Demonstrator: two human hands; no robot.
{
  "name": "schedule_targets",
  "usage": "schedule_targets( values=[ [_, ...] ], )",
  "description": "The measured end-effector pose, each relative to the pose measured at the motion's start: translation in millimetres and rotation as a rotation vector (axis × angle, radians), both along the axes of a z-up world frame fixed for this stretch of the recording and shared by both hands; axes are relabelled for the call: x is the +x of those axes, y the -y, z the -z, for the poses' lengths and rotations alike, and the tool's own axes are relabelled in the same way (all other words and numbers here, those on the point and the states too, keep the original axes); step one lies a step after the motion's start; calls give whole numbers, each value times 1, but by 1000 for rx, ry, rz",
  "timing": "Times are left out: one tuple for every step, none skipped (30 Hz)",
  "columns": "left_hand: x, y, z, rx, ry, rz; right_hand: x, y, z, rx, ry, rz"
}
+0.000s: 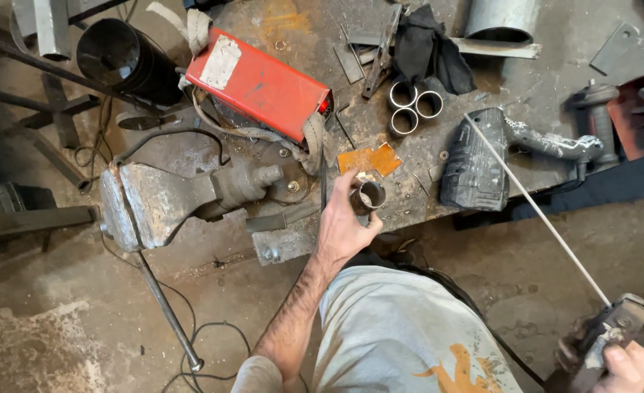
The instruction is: The person arc welds small metal ring and cylinder pieces on a workbench, holding each piece steady with one hand while striking an arc with the electrode holder in the other. Between welds they wipe the pieces with a black cloth, reposition the rings, and resume welding, producing sparks and smoke.
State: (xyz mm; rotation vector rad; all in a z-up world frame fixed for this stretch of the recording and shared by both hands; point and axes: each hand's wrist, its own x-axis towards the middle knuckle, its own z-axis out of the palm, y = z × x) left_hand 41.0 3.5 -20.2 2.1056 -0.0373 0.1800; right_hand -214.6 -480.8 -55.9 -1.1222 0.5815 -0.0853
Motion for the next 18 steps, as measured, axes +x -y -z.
schedule_targets(
  values=[
    [3,-2,-4,-77,-24,45,-2,7,7,17,28,-51],
    [8,-2,-9,-76,-21,47,2,2,4,18,31,-49],
    [12,-3,-14,88,-32,121,5,-3,0,12,12,-15],
    [16,-3,-19,252,-43,195,7,-9,-4,6,-7,19],
    [21,-1,-20,253,-43,200,8,-7,-1,6,-8,24],
    [26,0,-22,452,30,282,9,-5,3,-4,-9,-10],
    [29,2,-23,649,101,362,9,-1,5,-16,-13,-46],
    [30,1,-12,648,98,365,7,-2,3,-16,-17,-44],
    [32,0,-1,731,91,411,7,-3,4,19,5,-65],
    [35,-1,10,815,84,458,7,-4,4,53,27,-85],
    [35,-6,11,814,82,460,8,-7,1,53,24,-83],
    [35,-11,11,733,77,429,8,-11,-3,43,15,-53],
    [37,-15,12,651,77,400,10,-15,-7,31,10,-19],
    [35,-19,-7,650,78,405,16,-22,-18,30,10,-14],
    [30,-25,-25,460,38,377,23,-28,-28,-91,-51,-30],
    [25,-32,-44,270,-2,346,30,-35,-39,-212,-113,-46],
    [19,-34,-47,272,-1,341,27,-31,-33,-210,-111,-50],
    [12,-36,-50,264,-26,275,24,-26,-27,-85,-89,-16]
  ],
)
